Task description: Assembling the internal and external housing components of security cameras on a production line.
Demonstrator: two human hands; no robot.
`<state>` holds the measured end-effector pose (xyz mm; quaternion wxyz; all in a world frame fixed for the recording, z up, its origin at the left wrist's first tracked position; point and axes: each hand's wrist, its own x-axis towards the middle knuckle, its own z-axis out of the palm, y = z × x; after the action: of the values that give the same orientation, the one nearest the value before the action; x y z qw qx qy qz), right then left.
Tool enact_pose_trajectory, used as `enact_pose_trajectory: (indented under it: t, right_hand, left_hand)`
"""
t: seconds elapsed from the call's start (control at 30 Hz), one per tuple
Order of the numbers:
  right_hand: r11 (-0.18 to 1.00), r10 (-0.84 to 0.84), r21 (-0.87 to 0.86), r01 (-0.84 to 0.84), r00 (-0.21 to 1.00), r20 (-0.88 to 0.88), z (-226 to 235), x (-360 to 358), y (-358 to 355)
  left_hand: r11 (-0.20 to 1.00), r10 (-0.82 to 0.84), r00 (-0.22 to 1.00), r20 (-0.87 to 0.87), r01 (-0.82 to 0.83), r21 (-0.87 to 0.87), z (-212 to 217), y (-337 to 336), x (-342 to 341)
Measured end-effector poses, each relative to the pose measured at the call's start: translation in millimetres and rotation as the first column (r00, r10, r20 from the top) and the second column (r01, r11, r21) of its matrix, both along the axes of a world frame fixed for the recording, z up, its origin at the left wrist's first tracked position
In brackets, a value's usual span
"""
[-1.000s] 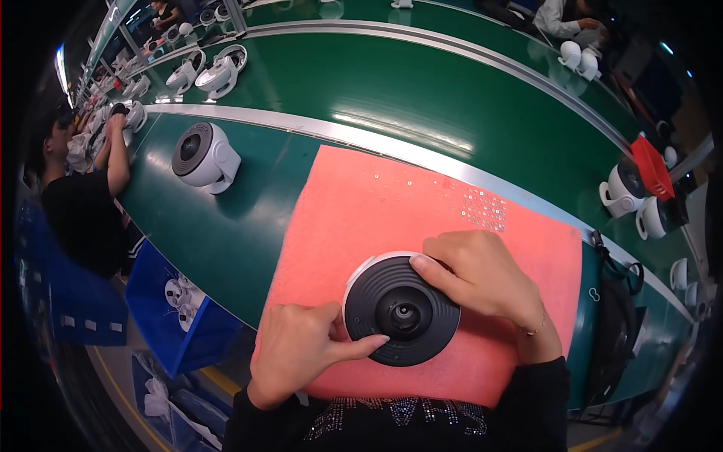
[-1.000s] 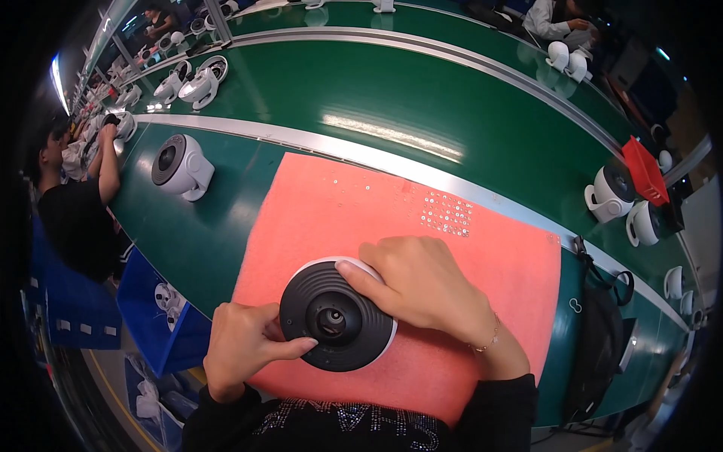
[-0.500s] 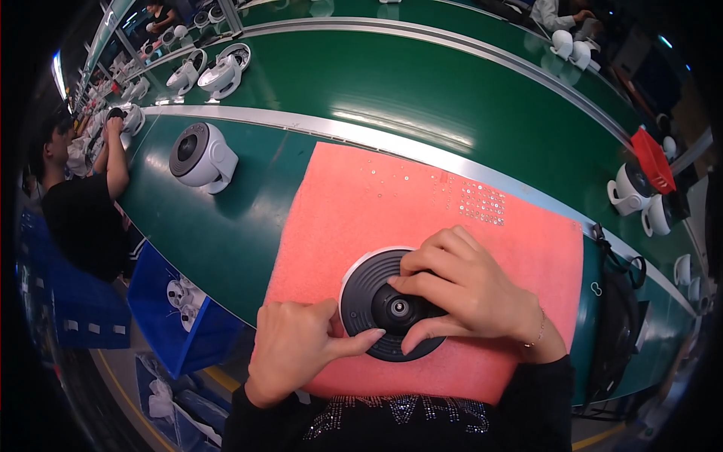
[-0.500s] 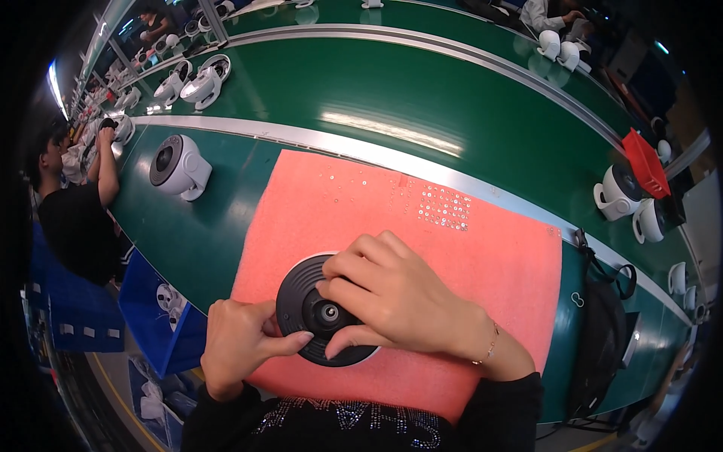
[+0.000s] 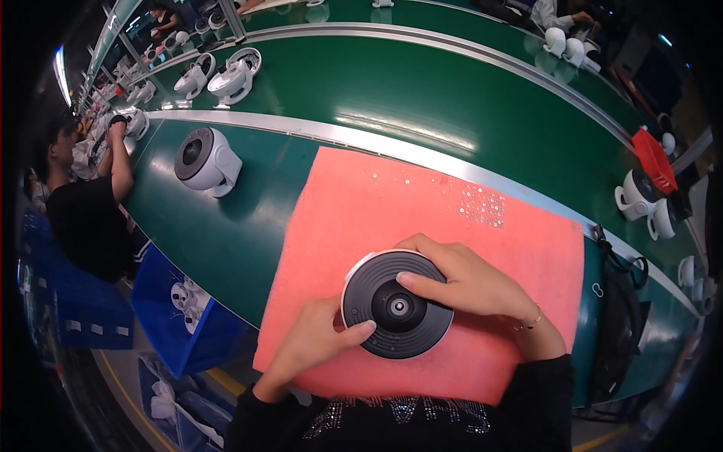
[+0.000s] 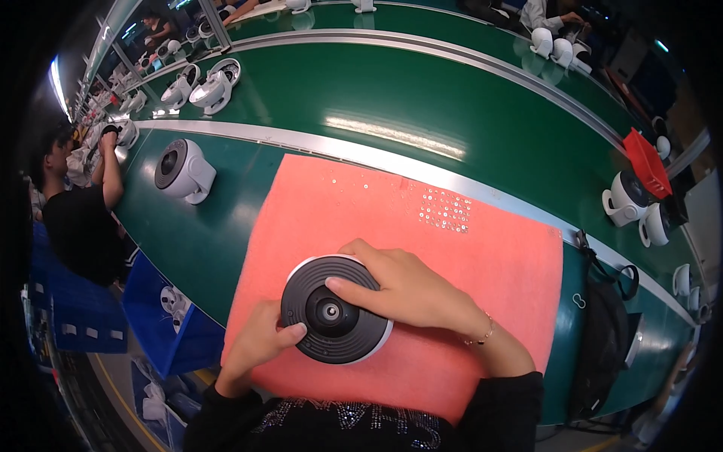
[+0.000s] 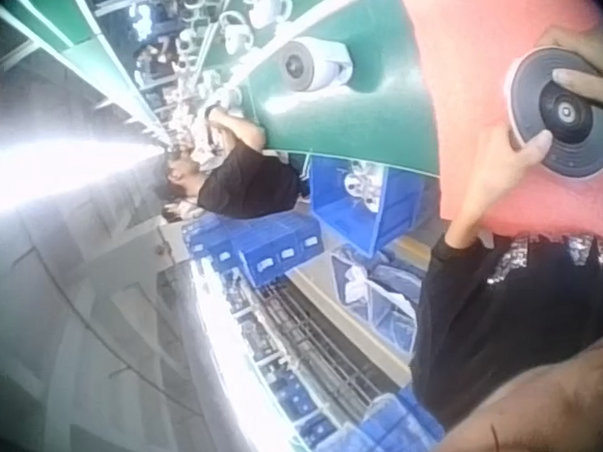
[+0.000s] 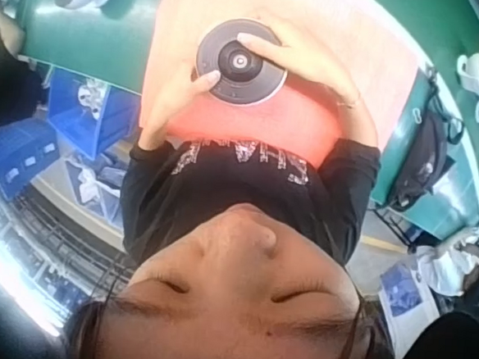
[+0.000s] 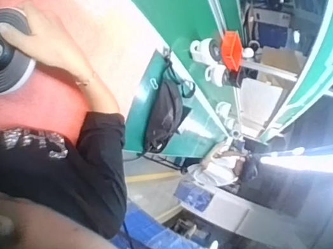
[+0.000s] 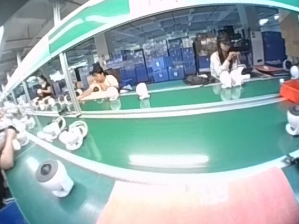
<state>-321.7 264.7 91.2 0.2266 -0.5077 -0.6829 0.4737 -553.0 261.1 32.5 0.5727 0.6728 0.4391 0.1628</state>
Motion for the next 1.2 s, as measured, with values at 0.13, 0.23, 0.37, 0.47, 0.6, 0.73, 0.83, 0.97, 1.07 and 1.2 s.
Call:
enact_pose_trajectory:
  t: [0.13,0.23,0.37,0.47,0.6,0.73,0.83,0.97,1.07,1.2]
  right_hand:
    - [0.996,-0.009,0.091,0.009,1.0,-0.001,13.3,-10.7,-3.7]
    - [0.964,-0.065,0.257,0.065,0.998,-0.01,9.0,-17.0,-5.1]
    - [0.88,-0.119,0.452,0.145,0.989,-0.085,8.5,-14.0,1.9]
    - [0.818,-0.212,0.517,0.252,0.968,-0.135,7.8,-14.0,12.5]
    - [0.887,-0.231,0.216,0.409,0.796,-0.56,13.8,-17.7,22.5]
    - [0.825,-0.161,0.466,0.32,0.923,-0.349,23.6,-22.0,22.9]
    - [0.767,-0.302,0.404,0.499,0.835,-0.46,20.5,-44.5,27.9]
    - [0.62,-0.434,0.606,0.499,0.861,-0.266,0.2,-38.2,38.0]
    - [0.636,-0.426,0.597,0.489,0.868,-0.255,1.8,-40.9,47.8]
    - [0.73,-0.355,0.505,0.46,0.887,-0.294,2.6,-42.1,58.9]
  left_hand:
    - [0.957,0.263,0.785,0.561,-0.14,-0.254,7.8,-8.2,7.9]
    - [0.927,-0.003,0.935,0.354,-0.131,0.353,21.0,1.5,8.7]
    - [0.905,-0.06,0.938,0.343,-0.094,0.415,36.4,15.7,8.5]
    - [0.898,-0.096,0.95,0.298,-0.047,0.437,44.5,38.5,9.0]
    - [0.962,-0.134,0.881,0.455,0.006,0.272,53.5,81.0,6.9]
    - [0.998,-0.064,0.556,0.828,0.033,0.055,30.0,117.2,22.5]
    - [0.945,0.314,0.483,0.818,-0.074,-0.319,17.9,114.3,42.2]
    - [0.907,0.421,0.389,0.819,-0.179,-0.381,21.0,109.6,84.2]
    - [0.901,0.429,0.335,0.839,-0.222,-0.372,16.4,120.5,83.2]
    - [0.937,0.327,0.262,0.908,-0.213,-0.276,3.5,138.5,79.5]
